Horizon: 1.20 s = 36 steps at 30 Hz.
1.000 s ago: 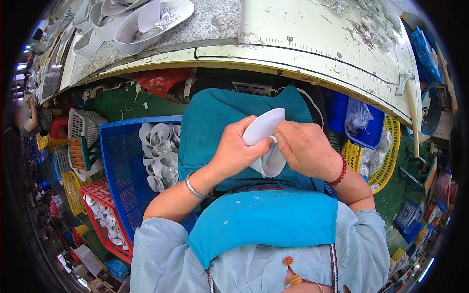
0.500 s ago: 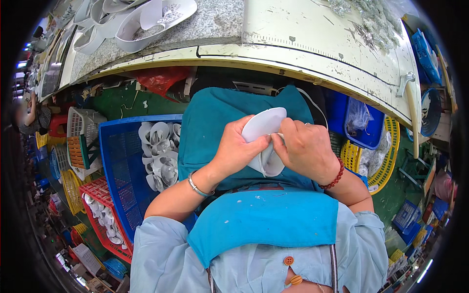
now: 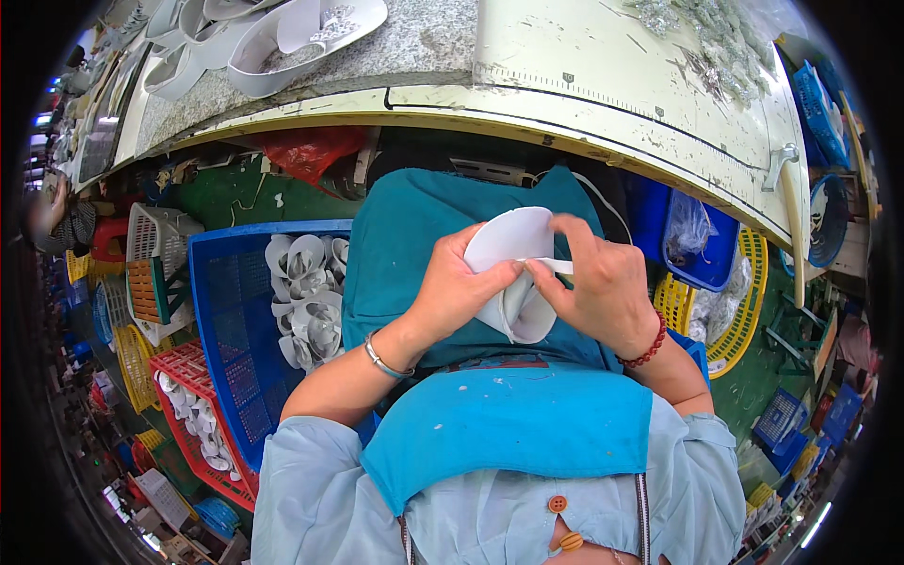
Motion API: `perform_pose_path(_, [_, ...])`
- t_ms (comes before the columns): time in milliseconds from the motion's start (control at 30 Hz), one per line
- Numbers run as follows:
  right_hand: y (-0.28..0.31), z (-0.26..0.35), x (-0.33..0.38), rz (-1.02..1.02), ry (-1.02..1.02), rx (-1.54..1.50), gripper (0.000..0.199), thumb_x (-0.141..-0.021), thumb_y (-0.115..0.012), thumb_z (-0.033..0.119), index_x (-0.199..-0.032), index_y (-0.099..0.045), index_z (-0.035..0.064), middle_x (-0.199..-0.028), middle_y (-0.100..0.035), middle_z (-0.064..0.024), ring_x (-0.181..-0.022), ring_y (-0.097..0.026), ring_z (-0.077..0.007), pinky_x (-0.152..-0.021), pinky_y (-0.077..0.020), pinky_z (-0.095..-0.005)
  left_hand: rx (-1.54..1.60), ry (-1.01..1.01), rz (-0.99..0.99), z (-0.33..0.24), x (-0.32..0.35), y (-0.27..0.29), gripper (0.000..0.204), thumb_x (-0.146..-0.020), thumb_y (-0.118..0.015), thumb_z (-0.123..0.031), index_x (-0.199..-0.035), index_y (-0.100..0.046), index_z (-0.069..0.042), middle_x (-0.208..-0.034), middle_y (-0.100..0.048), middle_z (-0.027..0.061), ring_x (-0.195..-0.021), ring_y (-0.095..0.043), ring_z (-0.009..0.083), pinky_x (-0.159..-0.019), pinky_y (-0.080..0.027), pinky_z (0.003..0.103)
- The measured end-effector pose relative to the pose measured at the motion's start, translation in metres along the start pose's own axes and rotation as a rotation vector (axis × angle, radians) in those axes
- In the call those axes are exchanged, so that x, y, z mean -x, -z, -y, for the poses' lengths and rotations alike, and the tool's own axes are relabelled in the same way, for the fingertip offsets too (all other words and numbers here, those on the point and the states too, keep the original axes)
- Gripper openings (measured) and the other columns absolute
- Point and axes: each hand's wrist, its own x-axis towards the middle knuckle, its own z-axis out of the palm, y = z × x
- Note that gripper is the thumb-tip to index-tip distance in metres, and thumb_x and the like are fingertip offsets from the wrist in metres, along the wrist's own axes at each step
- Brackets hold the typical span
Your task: Applying thin adhesive tape to the inner rim or edge of white shoe components.
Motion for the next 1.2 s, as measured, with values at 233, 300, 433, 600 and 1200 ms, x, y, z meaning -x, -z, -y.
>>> perform_pose_path(233, [0.004,-0.016,-0.001,0.208,-0.171,-0.446,0.012,-0.078,-0.063,0.013,-0.076,-0.058,0.0025,-0.059,-0.060,-0.0112,-0.050,-0.060,-0.0264,-0.047,-0.0461,-0.0345,0.109,0.163,0.043,-0.003,-0.003,0.005,0.034,-0.081,-0.063,-0.008,-0.112,-0.058,0.002,-0.102,-0.064,0.0071,-0.091,-0.061,0.0133,-0.082,-0.050,0.028])
perform_pose_path(300, [0.003,-0.018,-0.001,0.208,-0.165,-0.465,0.012,-0.079,-0.063,0.013,-0.076,-0.058,0.0022,-0.060,-0.060,-0.0115,-0.051,-0.060,-0.0270,-0.048,-0.0461,-0.0346,0.194,0.185,0.061,-0.003,-0.004,0.007,0.035,-0.080,-0.063,-0.011,-0.113,-0.058,0.002,-0.099,-0.064,0.0070,-0.086,-0.061,0.0119,-0.076,-0.050,0.026])
perform_pose_path(433, [-0.004,-0.021,0.001,0.152,-0.101,-0.494,0.011,-0.081,-0.061,0.008,-0.075,-0.056,0.0006,-0.057,-0.058,-0.0079,-0.047,-0.058,-0.0161,-0.045,-0.0426,-0.0270,0.174,0.208,0.079,-0.009,-0.005,0.005,0.037,-0.080,-0.066,-0.011,-0.113,-0.058,0.002,-0.102,-0.064,0.0075,-0.091,-0.061,0.0130,-0.081,-0.050,0.028])
perform_pose_path(600, [-0.008,-0.018,0.004,0.152,-0.106,-0.452,0.011,-0.080,-0.062,0.009,-0.075,-0.056,0.0015,-0.060,-0.059,-0.0103,-0.051,-0.059,-0.0232,-0.046,-0.0438,-0.0317,-0.129,0.127,0.034,-0.006,-0.008,0.000,0.041,-0.075,-0.078,-0.019,-0.105,-0.063,0.004,-0.095,-0.067,0.0067,-0.085,-0.062,0.0110,-0.074,-0.051,0.025])
perform_pose_path(1200, [-0.023,-0.001,0.011,-0.089,0.047,0.010,0.017,-0.072,-0.065,0.009,-0.071,-0.048,0.0070,-0.058,-0.053,-0.0086,-0.047,-0.055,-0.0251,-0.043,-0.0421,-0.0350,-0.179,-0.020,-0.065,-0.005,-0.005,-0.007,0.023,-0.076,-0.074,-0.008,-0.095,-0.068,0.004,-0.089,-0.069,0.0063,-0.079,-0.062,0.0089,-0.068,-0.052,0.024])
